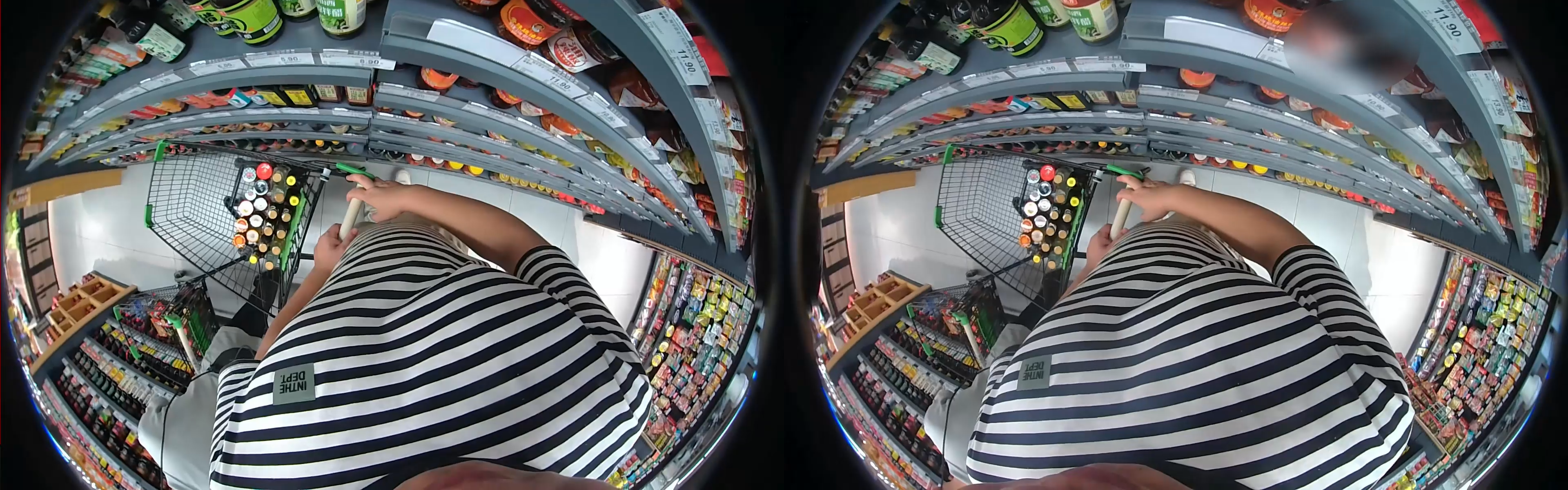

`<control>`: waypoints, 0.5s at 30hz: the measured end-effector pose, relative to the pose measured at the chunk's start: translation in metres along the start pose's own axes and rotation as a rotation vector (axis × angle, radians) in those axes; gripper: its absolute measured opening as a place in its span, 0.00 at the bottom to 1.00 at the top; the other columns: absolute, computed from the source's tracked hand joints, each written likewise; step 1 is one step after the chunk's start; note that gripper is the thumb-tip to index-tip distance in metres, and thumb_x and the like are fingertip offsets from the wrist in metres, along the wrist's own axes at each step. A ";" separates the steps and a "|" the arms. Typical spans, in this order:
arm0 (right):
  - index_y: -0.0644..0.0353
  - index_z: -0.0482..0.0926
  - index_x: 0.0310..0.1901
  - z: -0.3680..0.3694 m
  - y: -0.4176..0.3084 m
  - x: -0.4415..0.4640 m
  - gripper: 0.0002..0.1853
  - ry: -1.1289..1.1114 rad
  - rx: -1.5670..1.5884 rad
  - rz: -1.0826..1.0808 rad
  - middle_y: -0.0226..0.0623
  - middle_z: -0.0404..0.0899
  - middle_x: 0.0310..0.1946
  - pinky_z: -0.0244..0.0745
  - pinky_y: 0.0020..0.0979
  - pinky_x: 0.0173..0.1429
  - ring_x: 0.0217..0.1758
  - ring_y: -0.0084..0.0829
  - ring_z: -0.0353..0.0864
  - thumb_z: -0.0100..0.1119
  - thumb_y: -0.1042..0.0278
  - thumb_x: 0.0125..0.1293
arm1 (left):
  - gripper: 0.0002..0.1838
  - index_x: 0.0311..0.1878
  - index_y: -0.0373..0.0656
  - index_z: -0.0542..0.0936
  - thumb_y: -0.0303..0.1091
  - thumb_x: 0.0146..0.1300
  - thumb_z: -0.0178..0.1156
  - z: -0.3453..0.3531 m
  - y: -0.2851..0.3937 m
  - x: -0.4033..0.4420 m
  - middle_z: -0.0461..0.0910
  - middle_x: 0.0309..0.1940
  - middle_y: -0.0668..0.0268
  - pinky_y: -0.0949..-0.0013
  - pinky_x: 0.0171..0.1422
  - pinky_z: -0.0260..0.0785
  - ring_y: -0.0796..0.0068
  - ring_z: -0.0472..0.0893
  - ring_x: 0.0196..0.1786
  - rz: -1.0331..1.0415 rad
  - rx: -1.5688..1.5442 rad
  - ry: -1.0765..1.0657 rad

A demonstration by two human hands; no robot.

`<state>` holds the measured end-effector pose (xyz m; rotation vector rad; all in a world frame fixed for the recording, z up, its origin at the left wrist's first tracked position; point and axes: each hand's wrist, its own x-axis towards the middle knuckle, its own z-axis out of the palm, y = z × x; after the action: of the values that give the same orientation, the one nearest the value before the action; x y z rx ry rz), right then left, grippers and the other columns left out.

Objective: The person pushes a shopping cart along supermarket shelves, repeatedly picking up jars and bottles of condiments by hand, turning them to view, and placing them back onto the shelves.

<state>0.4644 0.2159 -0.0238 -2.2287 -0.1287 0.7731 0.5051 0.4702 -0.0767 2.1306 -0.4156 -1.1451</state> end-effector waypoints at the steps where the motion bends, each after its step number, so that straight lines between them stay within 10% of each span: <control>1: 0.46 0.66 0.69 0.005 0.000 0.003 0.38 0.001 -0.003 0.002 0.45 0.41 0.82 0.66 0.46 0.76 0.77 0.56 0.62 0.66 0.72 0.54 | 0.27 0.43 0.43 0.84 0.62 0.66 0.64 -0.002 -0.004 -0.002 0.84 0.26 0.57 0.59 0.36 0.73 0.59 0.84 0.29 0.018 0.018 0.013; 15: 0.47 0.65 0.69 0.011 -0.015 0.016 0.37 -0.019 0.026 0.012 0.47 0.39 0.82 0.62 0.47 0.78 0.78 0.57 0.60 0.64 0.73 0.56 | 0.28 0.45 0.46 0.85 0.65 0.64 0.64 -0.025 0.003 -0.020 0.86 0.28 0.60 0.59 0.40 0.75 0.59 0.86 0.32 0.033 0.091 0.029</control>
<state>0.4732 0.2390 -0.0270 -2.1994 -0.1141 0.7988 0.5148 0.4892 -0.0529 2.2080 -0.4969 -1.0944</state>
